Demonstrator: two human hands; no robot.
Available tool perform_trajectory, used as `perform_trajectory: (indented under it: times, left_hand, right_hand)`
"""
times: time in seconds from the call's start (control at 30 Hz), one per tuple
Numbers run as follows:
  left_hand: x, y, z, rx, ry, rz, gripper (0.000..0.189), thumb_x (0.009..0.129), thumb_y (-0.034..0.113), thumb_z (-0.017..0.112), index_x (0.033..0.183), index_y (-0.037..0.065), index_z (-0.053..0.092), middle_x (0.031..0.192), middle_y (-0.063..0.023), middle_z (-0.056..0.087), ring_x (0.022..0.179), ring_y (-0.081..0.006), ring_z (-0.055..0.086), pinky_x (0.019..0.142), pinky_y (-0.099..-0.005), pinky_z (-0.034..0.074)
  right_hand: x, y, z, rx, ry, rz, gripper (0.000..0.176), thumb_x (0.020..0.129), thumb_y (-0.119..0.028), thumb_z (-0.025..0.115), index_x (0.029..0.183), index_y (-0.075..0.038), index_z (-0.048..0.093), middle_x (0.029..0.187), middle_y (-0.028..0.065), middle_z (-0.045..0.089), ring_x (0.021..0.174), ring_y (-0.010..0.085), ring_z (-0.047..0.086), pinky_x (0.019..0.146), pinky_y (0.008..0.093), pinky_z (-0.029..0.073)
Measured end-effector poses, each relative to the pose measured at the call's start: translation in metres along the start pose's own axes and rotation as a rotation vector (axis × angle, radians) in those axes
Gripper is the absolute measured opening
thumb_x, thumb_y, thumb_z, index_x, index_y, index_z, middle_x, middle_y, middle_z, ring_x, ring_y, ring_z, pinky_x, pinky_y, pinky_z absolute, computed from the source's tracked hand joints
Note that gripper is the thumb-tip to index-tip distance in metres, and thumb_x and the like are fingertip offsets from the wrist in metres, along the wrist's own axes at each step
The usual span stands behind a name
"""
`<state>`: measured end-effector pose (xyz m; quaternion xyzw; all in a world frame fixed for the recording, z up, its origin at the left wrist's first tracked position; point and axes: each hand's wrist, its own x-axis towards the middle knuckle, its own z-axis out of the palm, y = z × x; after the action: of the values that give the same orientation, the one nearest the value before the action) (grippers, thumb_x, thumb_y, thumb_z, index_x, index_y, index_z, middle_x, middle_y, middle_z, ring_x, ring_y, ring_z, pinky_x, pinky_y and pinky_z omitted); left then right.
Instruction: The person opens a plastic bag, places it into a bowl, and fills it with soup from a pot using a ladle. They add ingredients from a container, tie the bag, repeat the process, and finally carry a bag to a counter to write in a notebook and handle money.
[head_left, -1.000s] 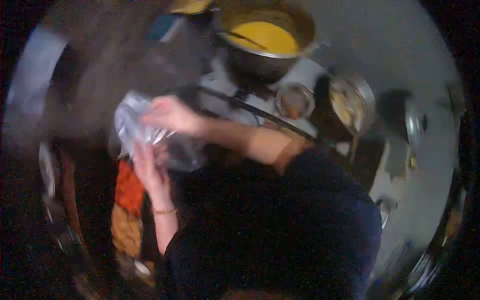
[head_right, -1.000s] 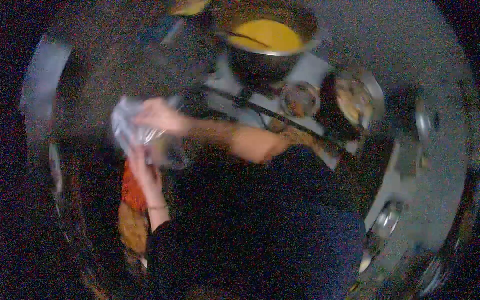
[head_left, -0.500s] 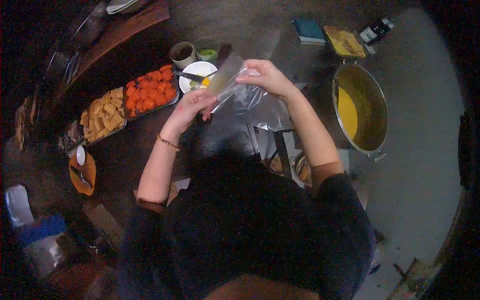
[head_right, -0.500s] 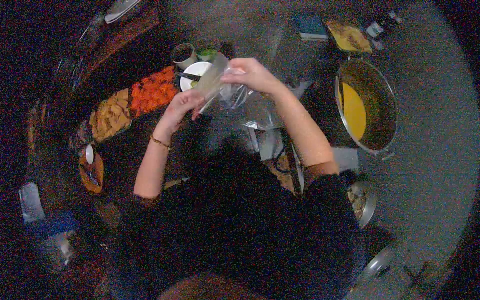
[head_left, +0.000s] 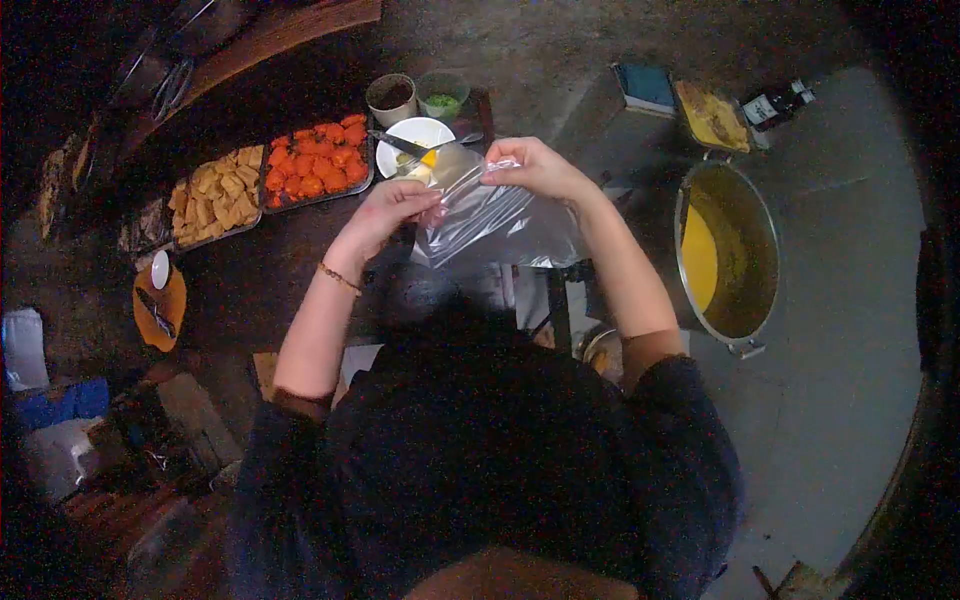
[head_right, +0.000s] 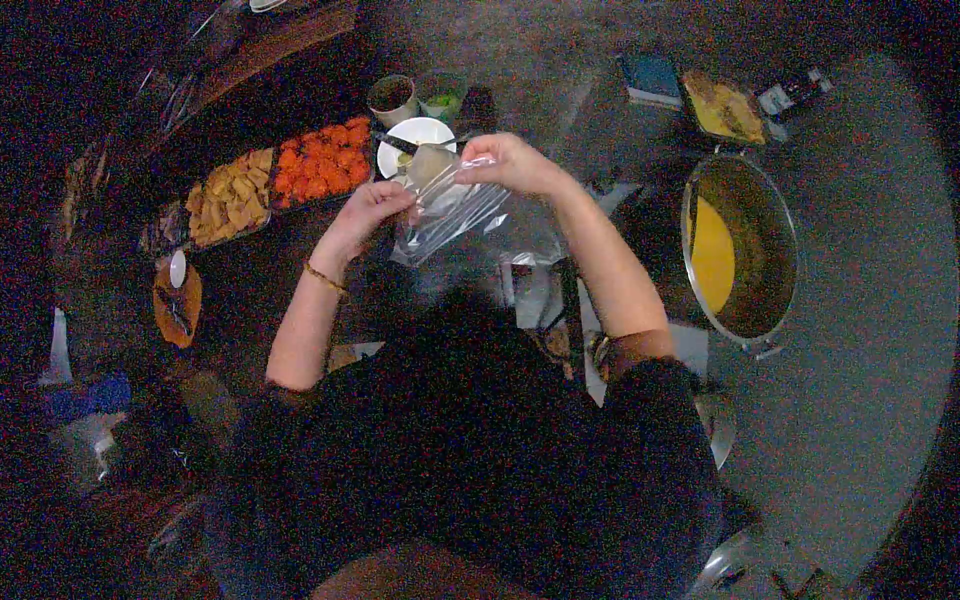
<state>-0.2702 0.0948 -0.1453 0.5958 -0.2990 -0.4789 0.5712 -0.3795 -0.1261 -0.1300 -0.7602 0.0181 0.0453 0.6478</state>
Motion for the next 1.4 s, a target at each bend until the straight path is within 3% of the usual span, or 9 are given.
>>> perform_trajectory:
  times: [0.2, 0.37, 0.4, 0.5, 0.73, 0.83, 1.13, 1.27, 1.4]
  left_hand:
    - [0.001, 0.0, 0.009, -0.12, 0.243, -0.013, 0.013, 0.078, 0.015, 0.06, 0.074, 0.003, 0.056, 0.065, -0.001, 0.056, 0.057, -0.0068, 0.05, 0.054, -0.0197, 0.039]
    - [0.007, -0.005, 0.042, -0.443, 0.107, 0.047, 0.013, 0.077, 0.016, 0.058, 0.082, 0.005, 0.055, 0.072, -0.0019, 0.056, 0.064, -0.01, 0.053, 0.057, -0.0228, 0.043]
    - [0.007, 0.006, 0.055, -0.47, 0.103, -0.032, 0.023, 0.078, 0.018, 0.058, 0.095, 0.004, 0.053, 0.08, -0.0026, 0.056, 0.073, -0.0119, 0.055, 0.064, -0.0244, 0.046]
    - [0.01, -0.007, 0.042, -0.638, 0.029, -0.082, 0.031, 0.081, 0.02, 0.056, 0.106, 0.005, 0.046, 0.095, -0.0045, 0.055, 0.085, -0.0141, 0.054, 0.073, -0.0261, 0.045]
    - [0.0, 0.013, -0.004, -0.496, 0.301, 0.103, 0.011, 0.079, 0.009, 0.056, 0.074, 0.006, 0.047, 0.078, -0.0018, 0.054, 0.07, -0.0121, 0.053, 0.056, -0.0253, 0.042]
    - [-0.021, 0.025, -0.015, 0.291, 0.617, 0.319, 0.019, 0.07, -0.002, 0.055, 0.062, 0.004, 0.039, 0.065, -0.0038, 0.046, 0.061, -0.0168, 0.049, 0.051, -0.0274, 0.036]
    - [-0.075, 0.008, -0.058, 1.019, 0.943, 0.257, 0.034, 0.062, -0.006, 0.051, 0.092, 0.007, 0.059, 0.09, -0.0074, 0.05, 0.073, -0.0241, 0.054, 0.061, -0.0327, 0.045]
    - [-0.092, 0.028, -0.081, 0.965, 0.944, 0.209, 0.061, 0.062, -0.006, 0.049, 0.121, 0.006, 0.041, 0.126, -0.0112, 0.039, 0.09, -0.0265, 0.055, 0.067, -0.0325, 0.046]
    - [-0.09, 0.035, -0.099, 1.052, 0.877, 0.294, 0.068, 0.062, -0.006, 0.049, 0.127, 0.005, 0.031, 0.134, -0.0123, 0.027, 0.106, -0.0286, 0.048, 0.074, -0.0313, 0.046]
  right_hand:
    - [-0.001, 0.002, -0.026, -0.933, 0.781, -0.453, 0.037, 0.065, -0.033, 0.072, 0.073, -0.002, 0.053, 0.068, 0.0023, 0.051, 0.063, 0.0119, 0.048, 0.06, 0.024, 0.04]
    - [-0.024, -0.028, 0.039, -0.405, 0.071, 0.238, 0.031, 0.066, -0.032, 0.069, 0.075, -0.006, 0.055, 0.069, 0.0051, 0.053, 0.063, 0.0147, 0.05, 0.057, 0.0305, 0.041]
    - [-0.02, -0.006, 0.06, -0.101, 0.127, -0.161, 0.035, 0.068, -0.034, 0.068, 0.081, -0.004, 0.056, 0.069, 0.0042, 0.055, 0.062, 0.0131, 0.051, 0.057, 0.029, 0.041]
    - [-0.01, -0.019, 0.061, -0.409, 0.121, -0.127, 0.032, 0.073, -0.032, 0.064, 0.085, -0.003, 0.056, 0.073, 0.004, 0.057, 0.064, 0.0128, 0.053, 0.057, 0.0268, 0.043]
    - [0.029, 0.002, 0.038, 0.804, 0.165, 0.175, 0.011, 0.075, -0.013, 0.059, 0.074, -0.003, 0.054, 0.064, 0.0017, 0.052, 0.053, 0.0111, 0.047, 0.05, 0.0248, 0.039]
    - [0.047, 0.022, 0.028, -0.43, 0.523, -0.143, 0.02, 0.058, -0.01, 0.061, 0.064, -0.004, 0.043, 0.063, 0.0103, 0.047, 0.061, 0.023, 0.052, 0.053, 0.0338, 0.04]
    - [0.111, -0.054, -0.002, -0.658, -0.229, 0.047, 0.021, 0.069, -0.023, 0.059, 0.069, -0.004, 0.049, 0.07, 0.0123, 0.055, 0.066, 0.0218, 0.054, 0.058, 0.0354, 0.042]
    - [0.19, -0.189, -0.045, -0.668, 0.783, -0.214, 0.045, 0.071, -0.046, 0.061, 0.07, -0.002, 0.049, 0.067, 0.0175, 0.056, 0.066, 0.0305, 0.056, 0.058, 0.0407, 0.044]
    - [0.279, -0.241, -0.06, -1.194, 0.45, 0.23, 0.063, 0.051, -0.052, 0.071, 0.094, -0.007, 0.063, 0.097, 0.0201, 0.058, 0.093, 0.0236, 0.056, 0.079, 0.0339, 0.046]
